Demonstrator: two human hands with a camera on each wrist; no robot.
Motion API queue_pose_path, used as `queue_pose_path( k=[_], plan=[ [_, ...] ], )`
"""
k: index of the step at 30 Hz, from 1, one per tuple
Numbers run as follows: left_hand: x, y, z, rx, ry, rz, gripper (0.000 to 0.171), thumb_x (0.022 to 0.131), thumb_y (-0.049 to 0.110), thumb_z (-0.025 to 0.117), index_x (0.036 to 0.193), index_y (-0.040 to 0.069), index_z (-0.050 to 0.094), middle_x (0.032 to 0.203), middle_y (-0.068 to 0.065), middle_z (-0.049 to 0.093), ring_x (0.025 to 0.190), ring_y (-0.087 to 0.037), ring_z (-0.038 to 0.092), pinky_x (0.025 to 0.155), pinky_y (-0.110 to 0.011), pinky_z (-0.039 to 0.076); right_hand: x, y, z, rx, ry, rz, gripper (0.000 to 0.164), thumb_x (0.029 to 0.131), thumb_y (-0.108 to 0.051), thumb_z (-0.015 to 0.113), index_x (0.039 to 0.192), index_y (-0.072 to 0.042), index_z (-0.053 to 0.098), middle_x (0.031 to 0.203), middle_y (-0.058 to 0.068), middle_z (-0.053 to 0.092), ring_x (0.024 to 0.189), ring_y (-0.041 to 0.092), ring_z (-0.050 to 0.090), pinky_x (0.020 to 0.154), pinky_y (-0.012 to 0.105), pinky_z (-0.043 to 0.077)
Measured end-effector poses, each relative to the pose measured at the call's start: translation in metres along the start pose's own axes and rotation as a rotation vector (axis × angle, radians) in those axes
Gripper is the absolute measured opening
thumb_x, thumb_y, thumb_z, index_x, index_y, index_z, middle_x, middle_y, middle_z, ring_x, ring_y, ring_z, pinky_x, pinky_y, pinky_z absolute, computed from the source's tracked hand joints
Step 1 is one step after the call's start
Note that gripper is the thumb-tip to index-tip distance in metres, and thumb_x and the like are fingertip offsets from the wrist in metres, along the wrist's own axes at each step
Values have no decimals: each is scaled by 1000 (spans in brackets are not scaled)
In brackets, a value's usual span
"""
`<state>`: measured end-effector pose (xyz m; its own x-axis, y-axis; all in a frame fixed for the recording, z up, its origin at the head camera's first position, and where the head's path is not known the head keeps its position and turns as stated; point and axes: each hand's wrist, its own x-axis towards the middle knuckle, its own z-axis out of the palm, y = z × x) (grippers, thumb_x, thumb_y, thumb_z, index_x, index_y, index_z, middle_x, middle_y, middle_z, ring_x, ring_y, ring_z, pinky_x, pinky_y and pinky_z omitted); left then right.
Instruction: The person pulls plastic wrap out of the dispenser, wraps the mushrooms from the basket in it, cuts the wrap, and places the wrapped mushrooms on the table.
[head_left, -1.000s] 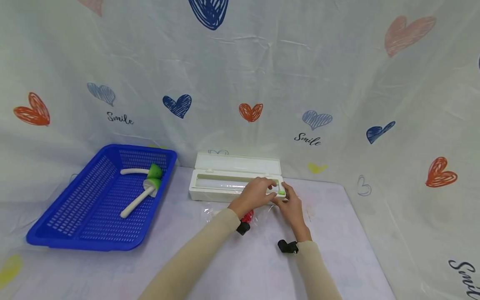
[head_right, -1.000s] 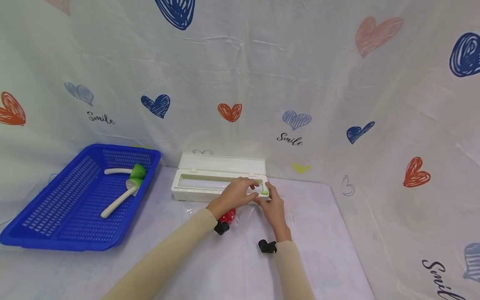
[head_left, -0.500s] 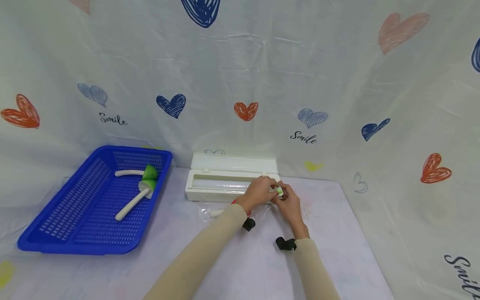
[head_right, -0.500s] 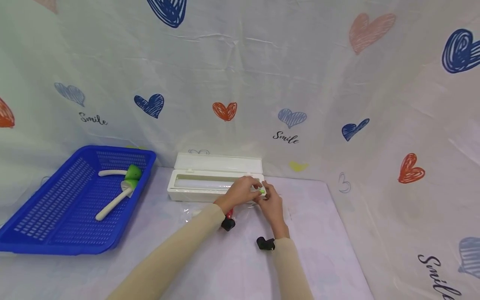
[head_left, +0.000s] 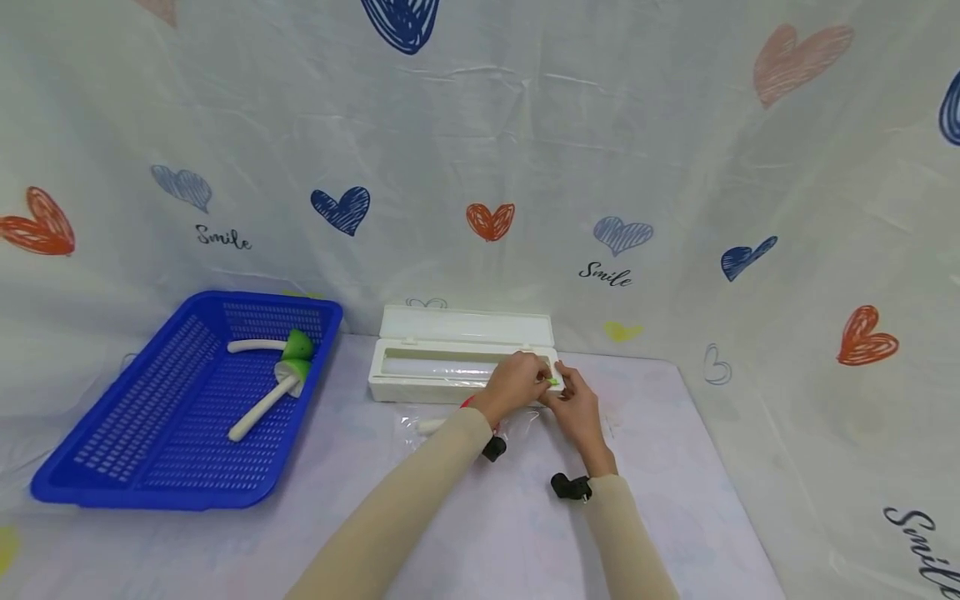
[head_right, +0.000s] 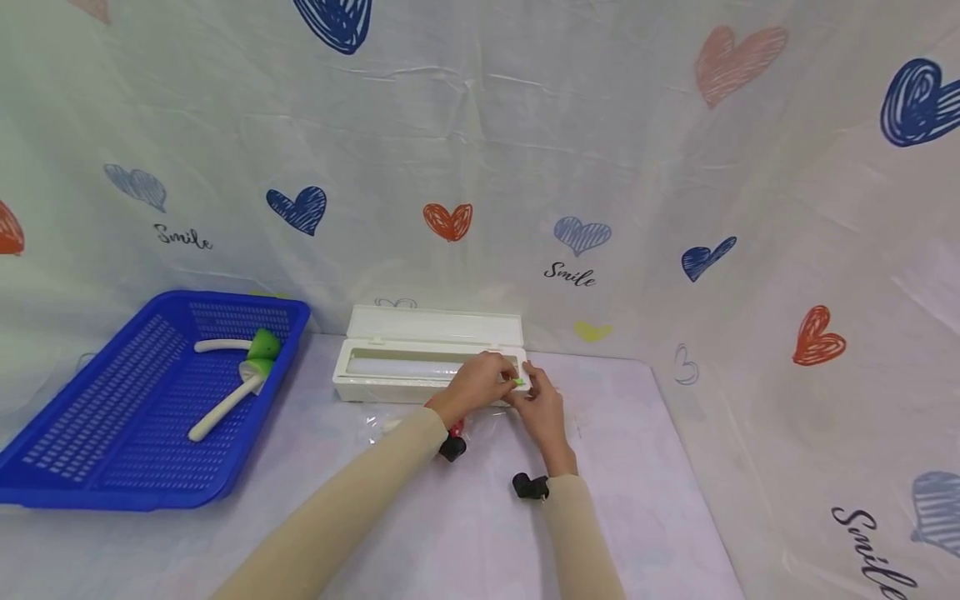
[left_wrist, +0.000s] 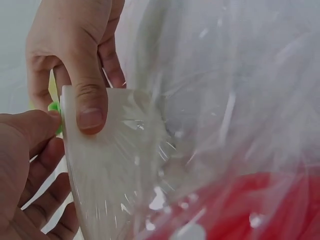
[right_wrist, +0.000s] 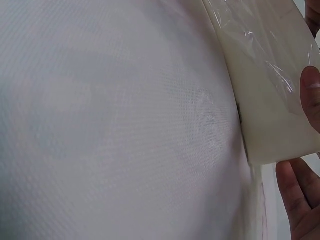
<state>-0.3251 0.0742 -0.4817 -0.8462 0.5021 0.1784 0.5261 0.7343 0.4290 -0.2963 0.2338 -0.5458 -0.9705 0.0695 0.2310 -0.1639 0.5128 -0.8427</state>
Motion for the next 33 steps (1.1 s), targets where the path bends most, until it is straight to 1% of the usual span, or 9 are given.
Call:
queue_pose_path(
  k=[4, 6, 11, 18, 22, 26, 28, 30, 33],
  plan=[
    [-1, -2, -1, -42, -37, -24, 17, 98, 22, 72, 109, 12, 80, 105, -1, 75, 100, -16, 68, 89, -28, 55, 1, 2, -1, 16, -25, 18, 64, 85, -10, 85, 143, -7, 57, 152, 14, 54, 127, 34, 64, 97, 45, 57],
    [-2, -4, -3, -40, -48, -31, 17, 98, 22, 72, 108, 11, 80, 105, -2, 75, 100, -16, 67, 89, -29, 55, 1, 3, 0, 27, -44, 29, 66, 85, -12, 85, 144, -8, 56, 154, 13, 52, 130, 33, 62, 100, 45, 55],
    [-2, -6, -7, 0, -47, 7, 15, 98, 20, 71, 105, 10, 80, 102, -3, 75, 99, -18, 66, 89, -30, 55, 2, 2, 0, 54, -51, 55, 65, 85, -16, 85, 143, -9, 57, 157, 10, 49, 132, 32, 60, 104, 48, 53],
    [-2, -10, -10, -51, -67, 13, 15, 96, 15, 70, 105, 6, 80, 101, -5, 74, 97, -17, 65, 90, -30, 54, 3, 3, -5, 62, -53, 63, 66, 84, -13, 86, 142, -7, 57, 156, 10, 50, 130, 33, 62, 101, 47, 54],
    [-5, -17, -15, -79, -79, 16, 15, 96, 13, 69, 103, 5, 80, 100, -5, 75, 95, -17, 66, 89, -30, 55, 2, 0, -6, 55, -66, 63, 68, 84, -18, 86, 143, -7, 56, 157, 11, 49, 131, 36, 60, 102, 48, 54],
    [-11, -26, -18, -115, -88, -4, 14, 97, 16, 70, 103, 7, 79, 100, -3, 76, 95, -14, 68, 88, -27, 56, 1, 0, -9, 47, -58, 79, 69, 84, -22, 86, 145, -8, 55, 156, 12, 50, 130, 39, 60, 100, 49, 55],
    [-13, -29, -18, -134, -82, -14, 15, 97, 17, 70, 104, 8, 79, 100, -3, 76, 95, -14, 68, 88, -27, 56, 1, 1, -9, 43, -64, 85, 70, 85, -22, 85, 146, -8, 54, 157, 12, 49, 130, 39, 61, 98, 48, 56],
    [-16, -31, -17, -146, -60, -19, 16, 96, 17, 70, 105, 7, 79, 100, -4, 76, 95, -15, 68, 88, -28, 56, 1, 1, -8, 51, -75, 92, 70, 85, -21, 85, 146, -8, 53, 157, 11, 48, 129, 39, 61, 96, 48, 56],
    [-18, -34, -13, -152, -22, -14, 19, 93, 18, 73, 107, 7, 78, 100, -5, 76, 95, -17, 68, 88, -28, 56, 1, 0, -7, 61, -92, 89, 70, 86, -20, 84, 147, -8, 52, 158, 11, 47, 130, 39, 61, 97, 48, 56]
  ],
)
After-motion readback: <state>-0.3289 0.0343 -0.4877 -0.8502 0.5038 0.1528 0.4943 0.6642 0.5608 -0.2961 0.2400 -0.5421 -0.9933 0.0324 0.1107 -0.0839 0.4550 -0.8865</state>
